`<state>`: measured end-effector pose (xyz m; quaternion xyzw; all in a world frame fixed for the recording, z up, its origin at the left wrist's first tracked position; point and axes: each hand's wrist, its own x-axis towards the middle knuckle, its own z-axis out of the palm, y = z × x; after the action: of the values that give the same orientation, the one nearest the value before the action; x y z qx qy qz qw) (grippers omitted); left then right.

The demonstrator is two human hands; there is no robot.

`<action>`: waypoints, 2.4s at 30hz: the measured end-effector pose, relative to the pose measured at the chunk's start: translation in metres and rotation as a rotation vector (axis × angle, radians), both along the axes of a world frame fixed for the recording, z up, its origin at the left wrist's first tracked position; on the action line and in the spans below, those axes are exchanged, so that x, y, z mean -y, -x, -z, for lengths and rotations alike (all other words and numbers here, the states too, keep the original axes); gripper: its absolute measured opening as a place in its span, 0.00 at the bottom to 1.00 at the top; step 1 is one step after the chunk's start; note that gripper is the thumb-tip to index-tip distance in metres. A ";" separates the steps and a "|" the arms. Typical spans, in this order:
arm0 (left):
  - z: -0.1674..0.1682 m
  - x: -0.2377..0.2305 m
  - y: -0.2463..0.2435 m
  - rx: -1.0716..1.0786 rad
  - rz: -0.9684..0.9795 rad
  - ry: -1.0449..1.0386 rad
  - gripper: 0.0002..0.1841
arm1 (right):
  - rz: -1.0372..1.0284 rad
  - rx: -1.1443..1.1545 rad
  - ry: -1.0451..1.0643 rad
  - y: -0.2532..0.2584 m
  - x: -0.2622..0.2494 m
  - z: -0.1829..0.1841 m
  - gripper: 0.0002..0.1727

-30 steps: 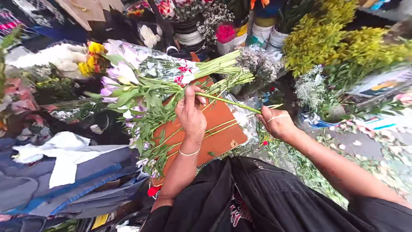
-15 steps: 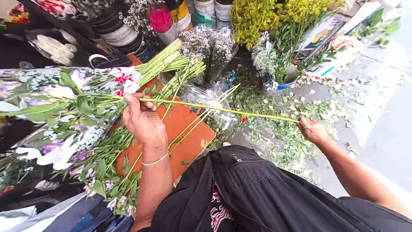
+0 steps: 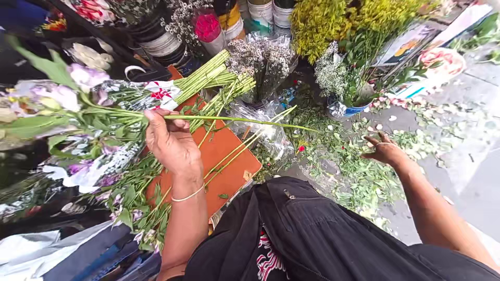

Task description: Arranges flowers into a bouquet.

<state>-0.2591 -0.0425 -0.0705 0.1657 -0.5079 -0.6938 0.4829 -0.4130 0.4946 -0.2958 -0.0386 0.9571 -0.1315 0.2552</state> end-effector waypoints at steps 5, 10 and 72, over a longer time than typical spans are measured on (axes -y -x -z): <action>0.001 -0.025 0.008 -0.028 0.060 -0.056 0.20 | -0.573 -0.317 0.768 -0.017 0.198 -0.120 0.32; 0.005 -0.020 -0.003 -0.012 0.066 -0.103 0.17 | -0.749 -0.393 1.033 -0.056 0.279 -0.137 0.20; 0.045 0.036 -0.133 0.716 0.078 0.358 0.17 | -0.651 -0.322 1.142 -0.059 0.256 -0.147 0.20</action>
<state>-0.1264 -0.0783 -0.1154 0.2908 -0.7628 -0.5107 0.2697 -0.3545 0.2387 -0.1484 -0.4727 0.7032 -0.5257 0.0757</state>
